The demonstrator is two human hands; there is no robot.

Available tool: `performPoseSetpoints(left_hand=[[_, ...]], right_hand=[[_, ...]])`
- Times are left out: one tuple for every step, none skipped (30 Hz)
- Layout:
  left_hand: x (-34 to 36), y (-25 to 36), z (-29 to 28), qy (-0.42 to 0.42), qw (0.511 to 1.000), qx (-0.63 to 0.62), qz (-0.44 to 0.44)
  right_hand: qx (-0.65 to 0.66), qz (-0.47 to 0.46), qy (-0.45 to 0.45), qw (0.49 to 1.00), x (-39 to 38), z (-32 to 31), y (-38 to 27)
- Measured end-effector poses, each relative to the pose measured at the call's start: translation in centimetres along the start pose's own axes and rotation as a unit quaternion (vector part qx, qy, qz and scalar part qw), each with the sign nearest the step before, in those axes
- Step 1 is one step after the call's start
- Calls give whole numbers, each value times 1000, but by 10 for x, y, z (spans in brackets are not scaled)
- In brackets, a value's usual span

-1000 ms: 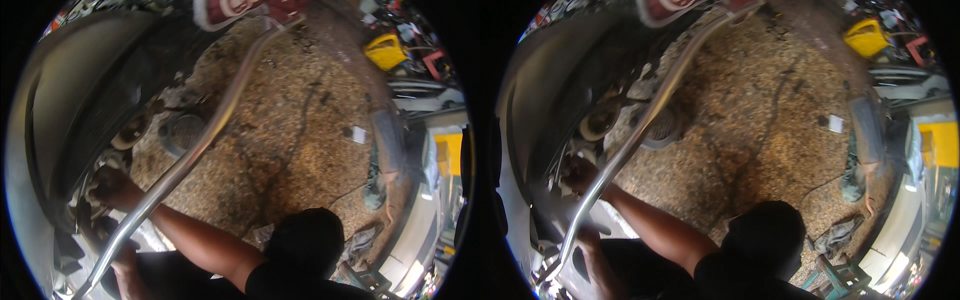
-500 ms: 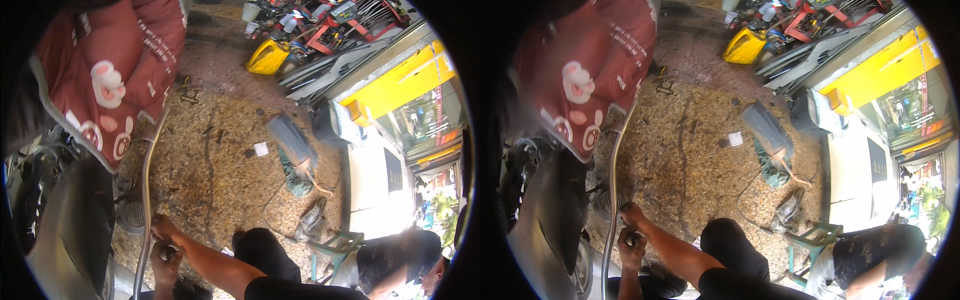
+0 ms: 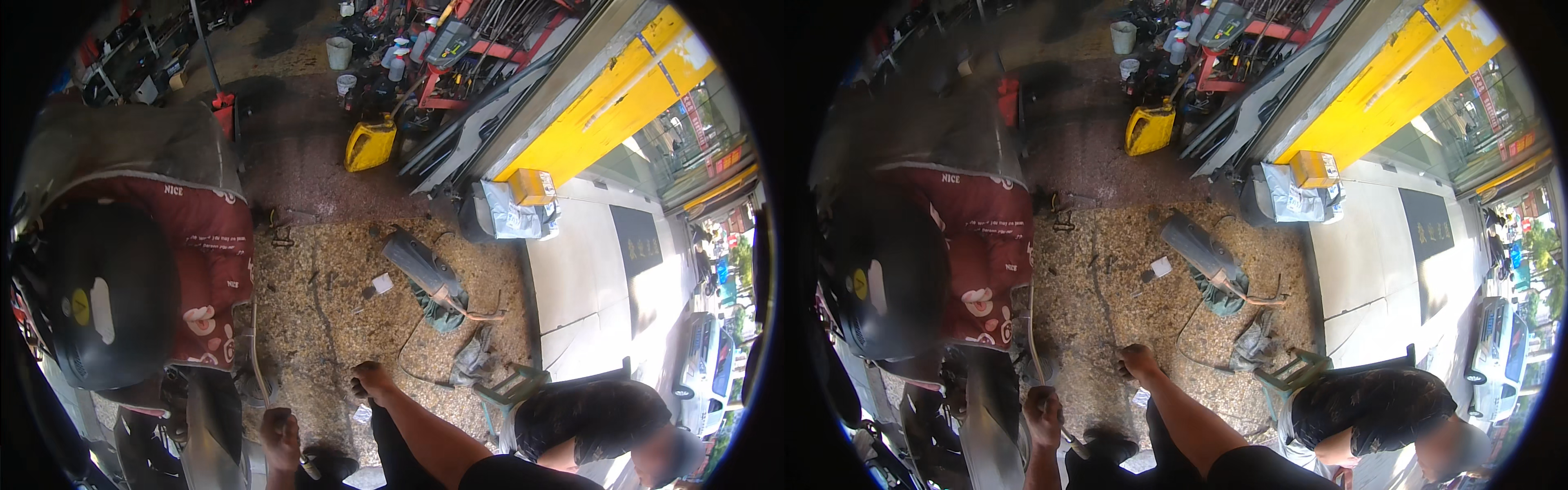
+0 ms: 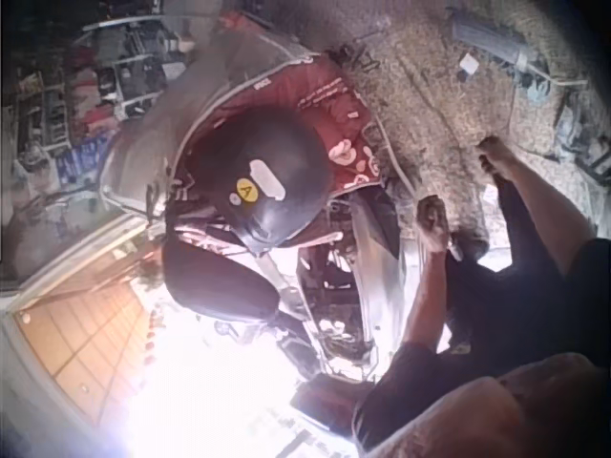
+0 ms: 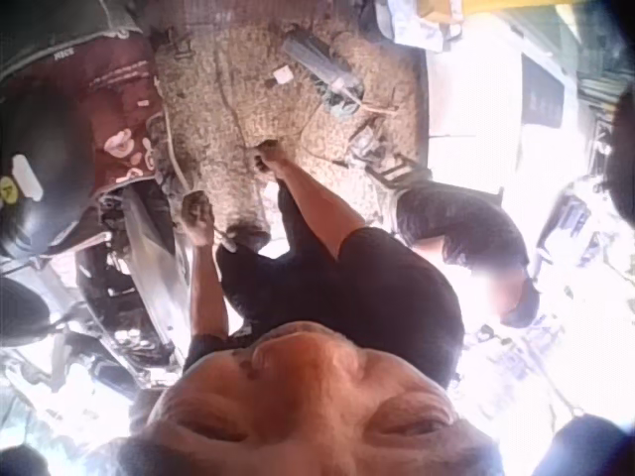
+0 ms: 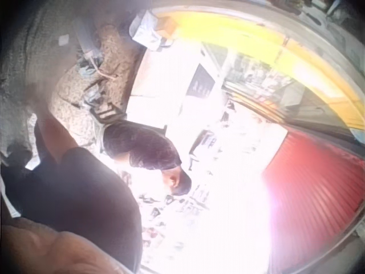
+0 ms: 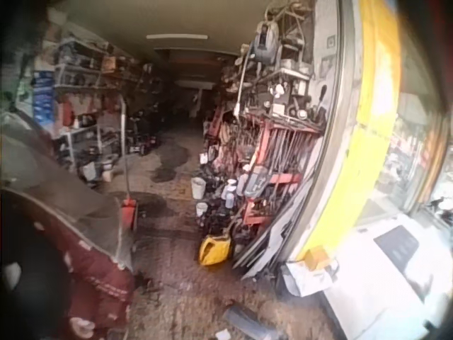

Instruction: The person repairs a scooter by using a cordless impact wrench to remove and install bolts on the front fairing and undercarriage. They retrieve a wrench from a tool rack, use a hammer to tap a metal bar, and manipulate various fasteners and panels while working in a cluttered repair shop.

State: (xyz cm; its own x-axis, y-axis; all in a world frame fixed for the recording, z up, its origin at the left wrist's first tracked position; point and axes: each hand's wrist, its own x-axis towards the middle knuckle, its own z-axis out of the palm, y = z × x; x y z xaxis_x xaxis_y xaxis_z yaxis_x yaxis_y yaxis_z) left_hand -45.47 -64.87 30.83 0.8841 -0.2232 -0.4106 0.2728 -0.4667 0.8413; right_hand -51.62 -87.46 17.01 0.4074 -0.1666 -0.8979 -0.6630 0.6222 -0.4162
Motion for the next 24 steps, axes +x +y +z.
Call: performPoseSetpoints(left_hand=[[1, 22, 0, 3, 1000, 6, -7], [5, 43, 2, 7, 998, 9, 67], [12, 61, 5, 15, 993, 36, 110], [17, 79, 7, 24, 986, 67, 151], [19, 95, 7, 29, 986, 82, 141], [25, 108, 8, 22, 988, 85, 124], [31, 119, 8, 19, 988, 94, 120], [38, 128, 8, 21, 987, 100, 128], [47, 134, 9, 43, 976, 124, 172], [56, 137, 9, 46, 975, 123, 178], [65, 139, 9, 51, 974, 125, 183], [76, 139, 11, 57, 973, 125, 188], [87, 139, 13, 56, 973, 134, 179], [96, 139, 16, 54, 973, 143, 170], [113, 141, 19, 52, 973, 152, 167], [124, 145, 23, 41, 981, 149, 116], [133, 147, 28, 39, 981, 138, 132], [146, 153, 33, 37, 980, 143, 133], [156, 160, 37, 34, 983, 124, 131], [162, 167, 40, 25, 987, 114, 111], [167, 173, 42, 18, 991, 94, 98], [174, 180, 41, 19, 987, 120, 106], [180, 185, 40, 20, 983, 134, 124], [189, 189, 41, 28, 977, 137, 159]], right_hand=[[21, -17, 7, 1000, -12, -14, -15], [30, -26, 33, 999, -23, -28, -31], [45, -30, 40, 998, -29, -42, -48], [45, -11, 33, 998, -33, -59, -68], [53, -31, 39, 997, -40, -72, -84], [55, -44, 52, 996, -43, -85, -101], [47, -52, 64, 995, -47, -95, -118], [44, -50, 79, 995, -50, -106, -134], [18, -58, 94, 994, -53, -115, -149], [-16, -50, 95, 994, -55, -127, -164], [-52, -51, 114, 991, -58, -136, -176], [-89, -53, 124, 987, -58, -144, -190], [-81, -31, 125, 988, -62, -158, -204], [-93, -13, 146, 985, -63, -165, -215], [-147, 1, 129, 981, -64, -173, -226], [-176, 5, 182, 967, -65, -180, -238], [-232, -9, 210, 950, -69, -189, -245], [-286, -27, 235, 929, -70, -195, -255], [-300, -39, 237, 923, -67, -202, -269], [-315, -21, 257, 913, -66, -209, -279], [-284, -3, 255, 924, -62, -214, -292], [-261, -11, 259, 930, -59, -218, -303], [-278, -9, 259, 925, -53, -221, -316], [-274, 4, 253, 928, -47, -225, -330]])
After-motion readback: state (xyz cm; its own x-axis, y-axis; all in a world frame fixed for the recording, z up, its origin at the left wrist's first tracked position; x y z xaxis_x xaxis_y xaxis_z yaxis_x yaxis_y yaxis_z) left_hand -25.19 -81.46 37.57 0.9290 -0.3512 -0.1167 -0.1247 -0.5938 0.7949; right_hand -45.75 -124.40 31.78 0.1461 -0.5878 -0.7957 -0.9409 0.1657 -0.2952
